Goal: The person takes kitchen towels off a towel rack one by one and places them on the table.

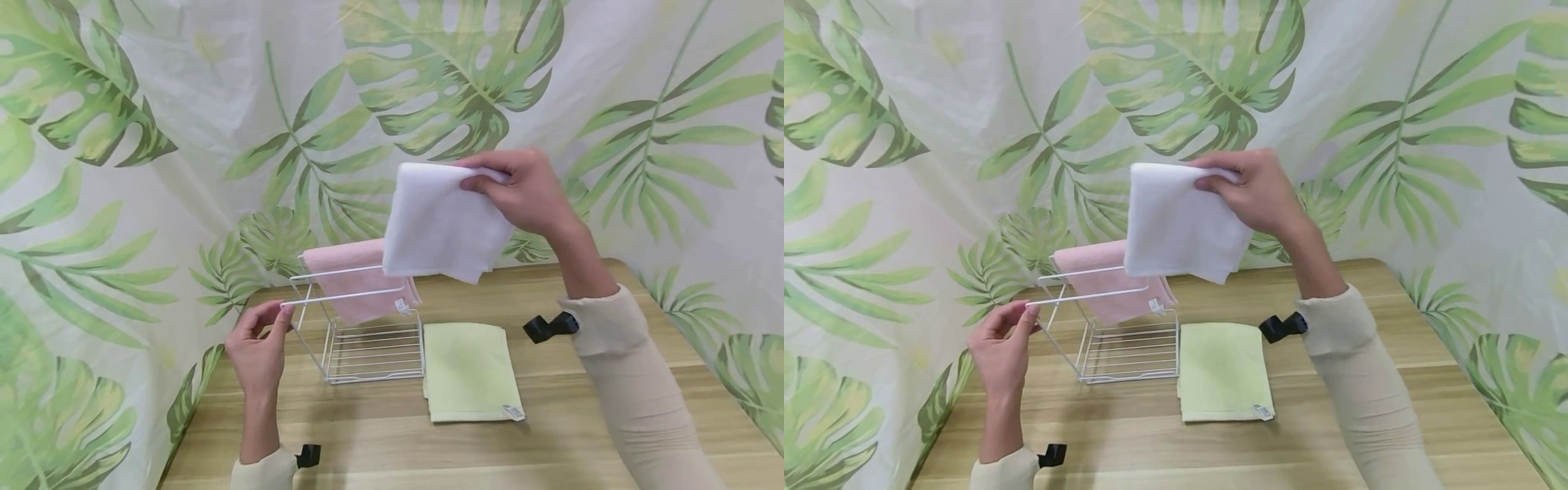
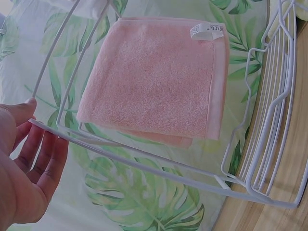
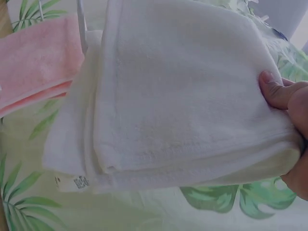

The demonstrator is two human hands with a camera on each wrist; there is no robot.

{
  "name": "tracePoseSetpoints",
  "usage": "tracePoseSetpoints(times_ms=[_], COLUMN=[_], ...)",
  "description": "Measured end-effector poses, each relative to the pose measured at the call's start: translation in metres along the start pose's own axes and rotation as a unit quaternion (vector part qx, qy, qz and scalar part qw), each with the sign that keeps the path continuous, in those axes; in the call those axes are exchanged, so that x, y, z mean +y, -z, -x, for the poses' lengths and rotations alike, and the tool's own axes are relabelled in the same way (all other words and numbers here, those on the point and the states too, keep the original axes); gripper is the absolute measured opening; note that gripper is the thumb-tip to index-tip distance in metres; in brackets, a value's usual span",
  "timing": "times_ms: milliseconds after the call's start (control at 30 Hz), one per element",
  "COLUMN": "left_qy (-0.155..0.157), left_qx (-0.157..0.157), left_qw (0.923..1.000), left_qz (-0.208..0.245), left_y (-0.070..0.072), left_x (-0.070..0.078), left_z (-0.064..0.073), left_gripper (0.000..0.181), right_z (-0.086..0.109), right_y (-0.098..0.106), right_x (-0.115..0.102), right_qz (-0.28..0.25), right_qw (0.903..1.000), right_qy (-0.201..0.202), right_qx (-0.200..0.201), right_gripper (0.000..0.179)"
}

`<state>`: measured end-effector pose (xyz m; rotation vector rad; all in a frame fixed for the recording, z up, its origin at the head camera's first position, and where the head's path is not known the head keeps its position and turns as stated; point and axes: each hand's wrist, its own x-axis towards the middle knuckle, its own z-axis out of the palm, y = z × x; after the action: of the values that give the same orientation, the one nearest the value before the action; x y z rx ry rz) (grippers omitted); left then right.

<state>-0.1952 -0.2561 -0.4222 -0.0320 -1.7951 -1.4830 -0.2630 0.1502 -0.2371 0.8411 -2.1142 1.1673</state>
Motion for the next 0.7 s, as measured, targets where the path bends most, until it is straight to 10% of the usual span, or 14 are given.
tracePoseSetpoints(times_ms=[700], left_qy=[-0.001], left_qx=[0.001], left_qw=[1.0], left_qz=[0.01], left_y=[0.0], left_x=[0.002], left_z=[0.0], left_gripper=[0.017], right_z=[0.074], right_y=[0.05], right_x=[0.04], right_qz=[0.081], right_qw=[0.99], right_qy=[-0.086], right_qx=[-0.078], right_gripper=[0.019])
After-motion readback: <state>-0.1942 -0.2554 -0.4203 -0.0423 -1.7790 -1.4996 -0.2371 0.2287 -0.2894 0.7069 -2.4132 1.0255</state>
